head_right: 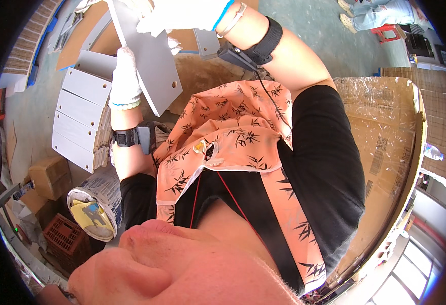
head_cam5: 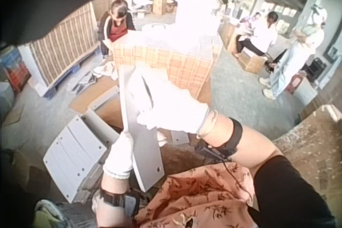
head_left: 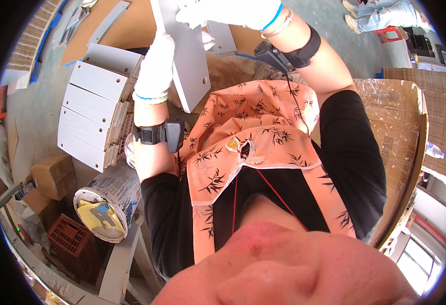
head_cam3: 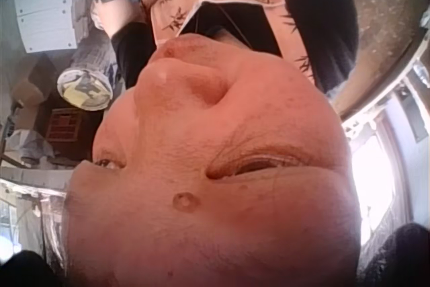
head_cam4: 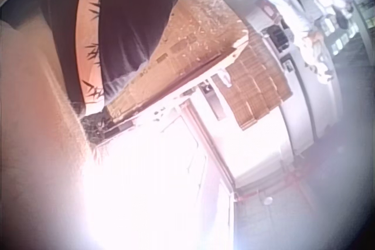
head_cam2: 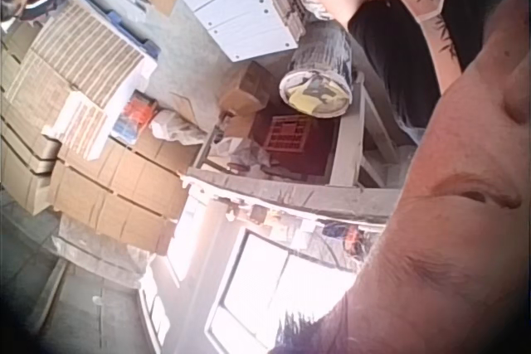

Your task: Sanding the edges of furniture panels and wiping them clean.

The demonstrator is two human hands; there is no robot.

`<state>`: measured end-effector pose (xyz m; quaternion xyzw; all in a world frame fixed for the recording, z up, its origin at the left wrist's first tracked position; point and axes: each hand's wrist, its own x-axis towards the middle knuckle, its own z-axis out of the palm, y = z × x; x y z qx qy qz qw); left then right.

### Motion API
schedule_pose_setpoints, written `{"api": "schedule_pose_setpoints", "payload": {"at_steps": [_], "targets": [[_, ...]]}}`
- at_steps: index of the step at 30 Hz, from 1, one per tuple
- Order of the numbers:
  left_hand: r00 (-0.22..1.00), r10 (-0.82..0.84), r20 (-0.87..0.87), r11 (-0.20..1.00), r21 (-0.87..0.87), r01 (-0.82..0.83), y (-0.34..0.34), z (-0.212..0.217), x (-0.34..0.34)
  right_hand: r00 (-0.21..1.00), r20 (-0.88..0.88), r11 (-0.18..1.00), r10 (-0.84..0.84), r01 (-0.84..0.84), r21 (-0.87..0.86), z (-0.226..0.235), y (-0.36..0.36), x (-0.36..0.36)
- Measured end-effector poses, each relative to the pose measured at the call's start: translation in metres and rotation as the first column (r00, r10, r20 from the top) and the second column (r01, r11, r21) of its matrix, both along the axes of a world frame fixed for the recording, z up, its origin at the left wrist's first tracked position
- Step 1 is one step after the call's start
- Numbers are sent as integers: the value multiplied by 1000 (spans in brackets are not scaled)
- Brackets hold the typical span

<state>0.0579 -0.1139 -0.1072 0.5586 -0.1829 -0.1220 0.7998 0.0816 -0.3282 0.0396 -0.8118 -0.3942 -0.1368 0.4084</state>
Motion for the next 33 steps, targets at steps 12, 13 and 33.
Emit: {"api": "schedule_pose_setpoints", "payload": {"at_steps": [12,13,33], "targets": [[982,159,101,937,299,-183,13,-2,-15,998,46,998,-34,36,-52,-10,5,-7],[983,151,102,933,314,-176,9,3,-17,978,198,990,-58,81,-113,-13,4,-7],[971,8,239,892,437,-115,-3,18,-12,843,-492,927,219,-21,376,6,-4,-3]]}}
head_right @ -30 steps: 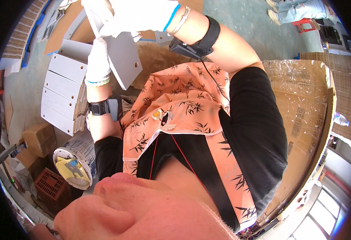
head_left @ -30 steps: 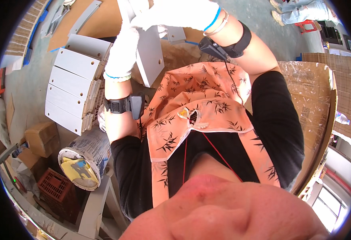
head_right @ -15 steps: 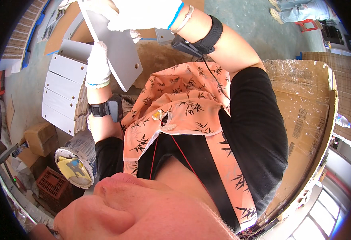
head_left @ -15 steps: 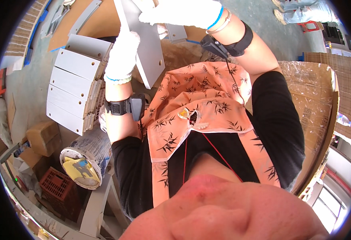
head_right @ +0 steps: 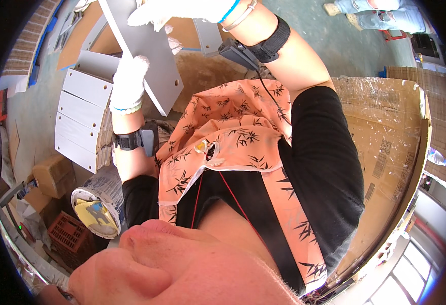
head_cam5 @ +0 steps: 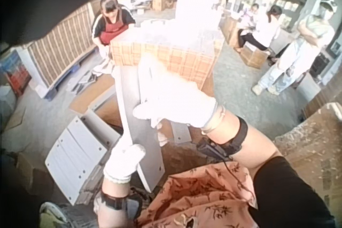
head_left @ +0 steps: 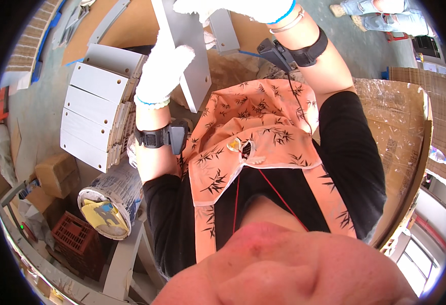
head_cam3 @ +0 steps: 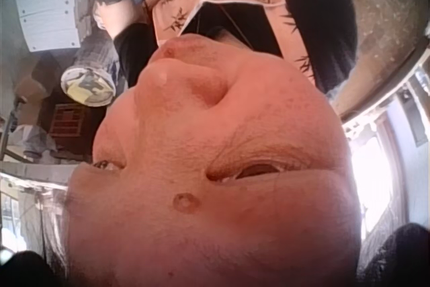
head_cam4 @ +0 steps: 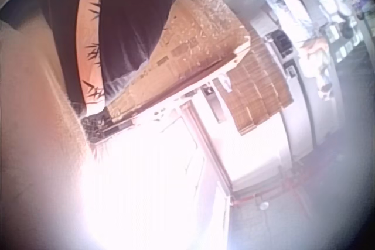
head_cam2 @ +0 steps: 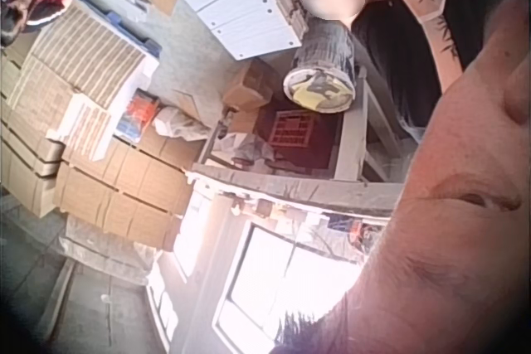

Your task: Sanding the edges of furniture panels and wiping them clean.

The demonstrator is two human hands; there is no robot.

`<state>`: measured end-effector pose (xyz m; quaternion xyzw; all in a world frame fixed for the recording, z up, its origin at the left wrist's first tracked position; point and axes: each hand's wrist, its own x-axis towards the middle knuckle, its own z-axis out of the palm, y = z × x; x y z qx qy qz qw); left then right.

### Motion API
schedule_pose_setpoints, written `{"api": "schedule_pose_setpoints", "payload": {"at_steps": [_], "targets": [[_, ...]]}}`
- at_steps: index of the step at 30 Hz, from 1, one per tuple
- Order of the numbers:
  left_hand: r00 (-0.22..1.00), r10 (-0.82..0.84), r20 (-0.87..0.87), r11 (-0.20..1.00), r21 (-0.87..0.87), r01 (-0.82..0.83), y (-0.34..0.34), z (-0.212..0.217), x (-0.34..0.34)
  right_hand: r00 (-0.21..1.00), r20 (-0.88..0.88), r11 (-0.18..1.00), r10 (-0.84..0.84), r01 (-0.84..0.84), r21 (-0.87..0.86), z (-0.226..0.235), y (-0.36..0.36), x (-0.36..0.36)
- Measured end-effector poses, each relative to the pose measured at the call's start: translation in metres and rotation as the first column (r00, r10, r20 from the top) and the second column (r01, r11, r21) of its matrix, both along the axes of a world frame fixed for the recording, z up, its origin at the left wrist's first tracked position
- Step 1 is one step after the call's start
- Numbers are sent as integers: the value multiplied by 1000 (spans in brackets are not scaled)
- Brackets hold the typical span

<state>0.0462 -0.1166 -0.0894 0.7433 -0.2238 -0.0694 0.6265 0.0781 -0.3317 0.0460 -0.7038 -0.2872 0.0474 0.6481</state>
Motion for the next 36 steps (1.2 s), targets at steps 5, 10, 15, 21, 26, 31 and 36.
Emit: {"api": "schedule_pose_setpoints", "payload": {"at_steps": [5,10,15,21,26,31,36], "targets": [[999,-47,22,988,-143,50,5,10,-6,989,63,933,-135,148,-329,15,7,-2],[1000,-19,-10,995,-99,18,-3,33,-17,503,859,865,-96,469,-178,-35,-6,25],[975,-112,-190,983,-164,81,-4,34,-23,927,339,927,-162,261,-270,-29,-3,10],[957,-223,-187,958,-223,180,-18,12,-15,770,614,885,-174,396,-245,-72,-32,23],[887,-305,-346,939,-263,221,-28,8,-14,875,434,947,-213,295,-130,-84,-43,21],[857,-361,-368,885,-425,191,-40,12,-8,970,-162,983,-180,173,-56,-54,-54,10],[854,-337,-397,915,-351,198,-41,9,-6,935,-299,981,-189,192,-18,-58,-50,13]]}}
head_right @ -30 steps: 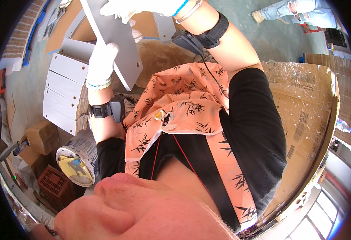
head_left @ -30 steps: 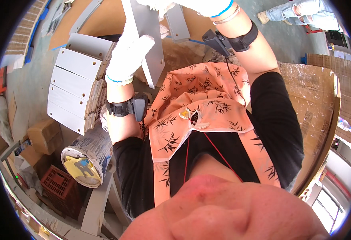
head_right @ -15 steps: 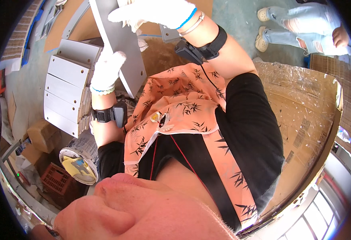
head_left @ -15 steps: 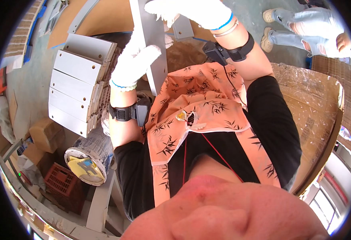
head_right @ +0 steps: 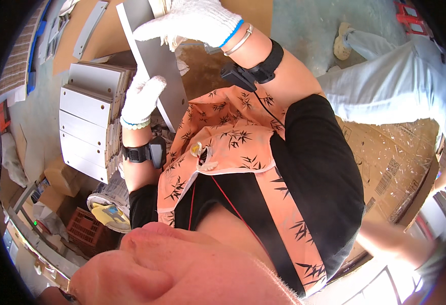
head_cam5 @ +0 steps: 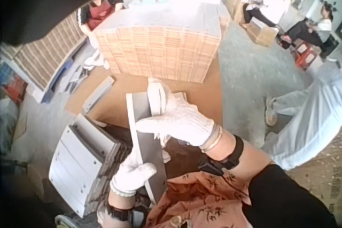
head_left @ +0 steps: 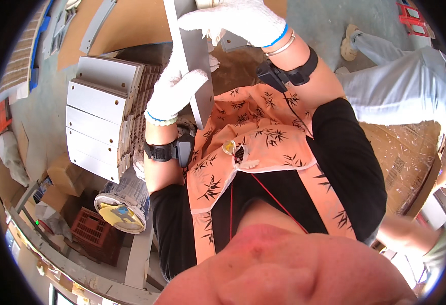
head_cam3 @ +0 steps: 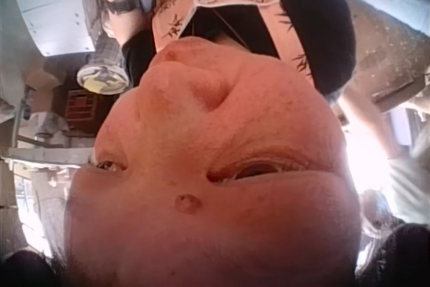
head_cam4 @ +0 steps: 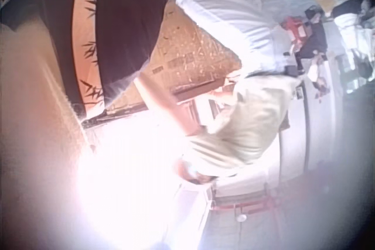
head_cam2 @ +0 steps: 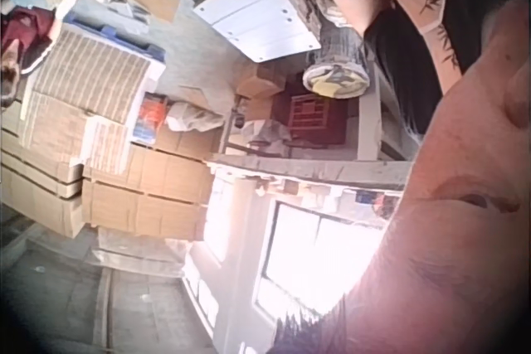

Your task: Sanding the edges of furniture panels and wiping them clean.

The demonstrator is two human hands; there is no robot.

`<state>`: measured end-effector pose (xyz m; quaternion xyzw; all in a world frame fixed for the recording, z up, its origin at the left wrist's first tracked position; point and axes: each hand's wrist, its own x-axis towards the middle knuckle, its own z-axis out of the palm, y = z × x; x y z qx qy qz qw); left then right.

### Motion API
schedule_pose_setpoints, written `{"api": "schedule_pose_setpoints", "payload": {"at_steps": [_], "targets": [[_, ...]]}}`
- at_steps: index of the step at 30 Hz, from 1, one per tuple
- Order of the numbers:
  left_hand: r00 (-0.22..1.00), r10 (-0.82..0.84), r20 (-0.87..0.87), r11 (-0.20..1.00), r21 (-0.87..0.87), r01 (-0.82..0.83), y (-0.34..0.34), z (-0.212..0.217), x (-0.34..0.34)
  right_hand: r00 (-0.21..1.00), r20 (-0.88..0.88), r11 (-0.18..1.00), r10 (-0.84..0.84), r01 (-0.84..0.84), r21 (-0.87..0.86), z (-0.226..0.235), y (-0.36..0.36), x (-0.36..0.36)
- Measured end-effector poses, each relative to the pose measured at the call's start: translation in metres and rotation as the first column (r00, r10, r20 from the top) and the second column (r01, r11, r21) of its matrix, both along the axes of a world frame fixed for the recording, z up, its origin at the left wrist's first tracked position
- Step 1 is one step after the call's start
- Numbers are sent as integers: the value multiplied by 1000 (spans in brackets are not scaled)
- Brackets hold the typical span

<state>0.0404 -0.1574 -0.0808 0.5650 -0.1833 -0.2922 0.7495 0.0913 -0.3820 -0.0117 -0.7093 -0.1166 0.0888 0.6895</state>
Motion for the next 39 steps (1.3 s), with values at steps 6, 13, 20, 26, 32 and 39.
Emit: {"api": "schedule_pose_setpoints", "payload": {"at_steps": [6,13,20,26,32,39], "targets": [[997,-4,-78,1000,-6,3,-7,2,1,984,-177,998,-33,22,-63,16,-3,0],[994,8,-107,1000,-20,-10,-4,1,-2,999,-33,1000,4,-3,20,0,-6,3],[996,12,-89,999,-29,-15,-4,4,-3,1000,-21,999,11,-10,35,-2,-5,3],[997,-11,-75,1000,-18,10,-1,4,-4,969,-239,995,-61,40,-90,32,5,-7],[997,-3,-77,1000,-31,1,2,5,-5,979,-197,993,-46,23,-117,22,8,-7],[998,8,-56,1000,24,-7,1,4,-5,999,3,999,43,-43,-15,1,3,-1]]}}
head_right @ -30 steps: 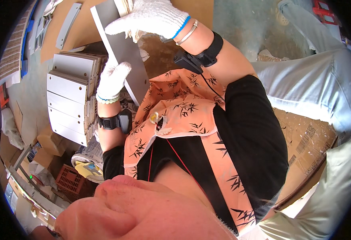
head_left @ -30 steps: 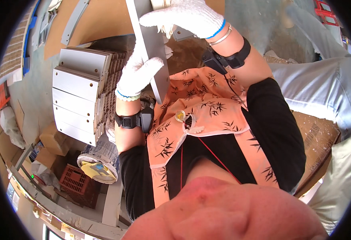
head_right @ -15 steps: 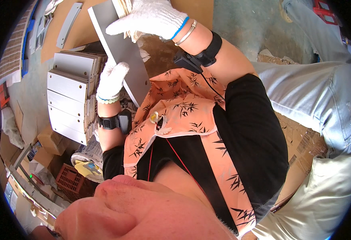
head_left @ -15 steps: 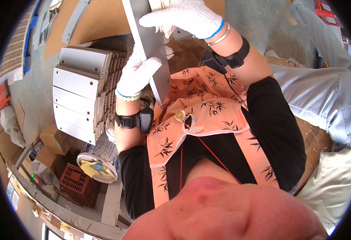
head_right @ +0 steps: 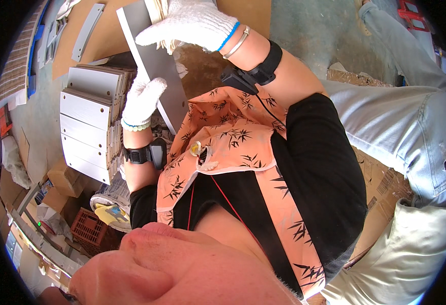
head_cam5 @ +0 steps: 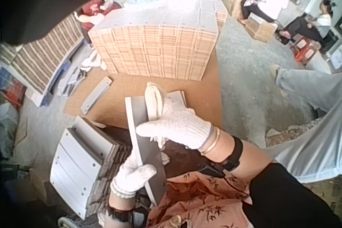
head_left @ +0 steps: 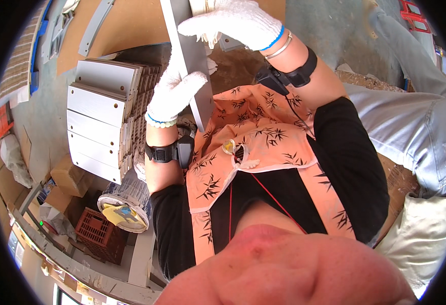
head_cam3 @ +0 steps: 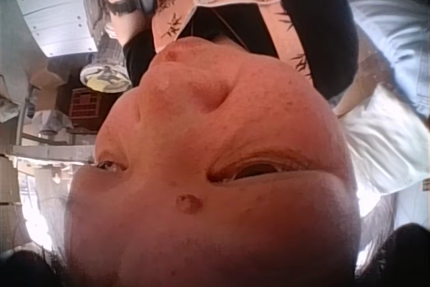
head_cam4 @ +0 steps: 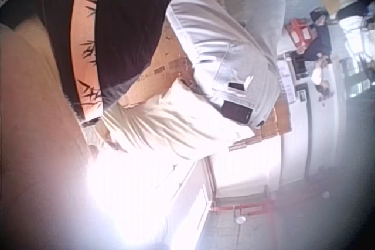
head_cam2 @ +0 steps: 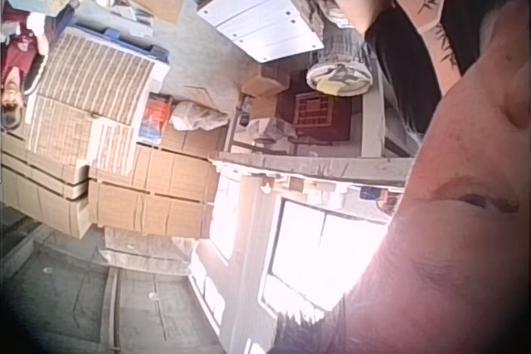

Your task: Sanding the edges of furniture panels and wiping them clean.

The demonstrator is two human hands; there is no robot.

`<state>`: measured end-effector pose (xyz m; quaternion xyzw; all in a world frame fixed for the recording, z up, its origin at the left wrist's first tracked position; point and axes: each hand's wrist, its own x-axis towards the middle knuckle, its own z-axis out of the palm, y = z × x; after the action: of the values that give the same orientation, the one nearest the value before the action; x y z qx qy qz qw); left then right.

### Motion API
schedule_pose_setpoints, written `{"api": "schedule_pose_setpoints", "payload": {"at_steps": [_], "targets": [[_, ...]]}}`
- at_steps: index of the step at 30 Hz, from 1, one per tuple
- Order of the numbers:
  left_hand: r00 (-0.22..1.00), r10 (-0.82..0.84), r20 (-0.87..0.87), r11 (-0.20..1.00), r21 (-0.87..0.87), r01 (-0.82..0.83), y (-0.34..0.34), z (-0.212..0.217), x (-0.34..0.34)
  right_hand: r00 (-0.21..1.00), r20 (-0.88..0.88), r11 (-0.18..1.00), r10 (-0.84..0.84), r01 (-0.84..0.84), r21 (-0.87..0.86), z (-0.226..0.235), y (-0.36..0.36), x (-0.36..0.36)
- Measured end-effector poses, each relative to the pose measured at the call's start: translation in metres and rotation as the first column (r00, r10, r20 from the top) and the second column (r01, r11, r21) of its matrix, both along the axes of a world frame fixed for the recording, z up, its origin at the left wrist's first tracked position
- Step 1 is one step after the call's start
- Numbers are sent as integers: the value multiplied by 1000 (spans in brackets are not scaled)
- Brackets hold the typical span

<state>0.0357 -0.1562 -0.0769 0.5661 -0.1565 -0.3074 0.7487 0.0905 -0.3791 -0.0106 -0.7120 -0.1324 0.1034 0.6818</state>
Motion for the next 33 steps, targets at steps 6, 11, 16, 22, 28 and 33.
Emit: {"api": "schedule_pose_setpoints", "payload": {"at_steps": [6,11,16,22,28,33], "targets": [[997,-25,-71,999,-47,22,3,-6,-1,985,-165,996,-49,35,-86,18,4,-8],[997,-21,-71,999,-50,17,3,-5,-3,996,-45,997,-72,71,-18,13,4,-11],[1000,-13,-6,999,49,13,5,-2,-4,995,-103,994,-12,23,106,1,4,-11],[985,15,-174,976,-210,-52,2,-12,-4,965,-249,994,-80,59,-92,-1,-1,-2],[959,-19,-284,872,-474,-124,-5,-3,8,988,-47,806,-145,146,574,-19,-8,5],[968,24,-250,916,-383,-122,9,1,3,720,653,950,-233,311,-4,-16,27,-5]]}}
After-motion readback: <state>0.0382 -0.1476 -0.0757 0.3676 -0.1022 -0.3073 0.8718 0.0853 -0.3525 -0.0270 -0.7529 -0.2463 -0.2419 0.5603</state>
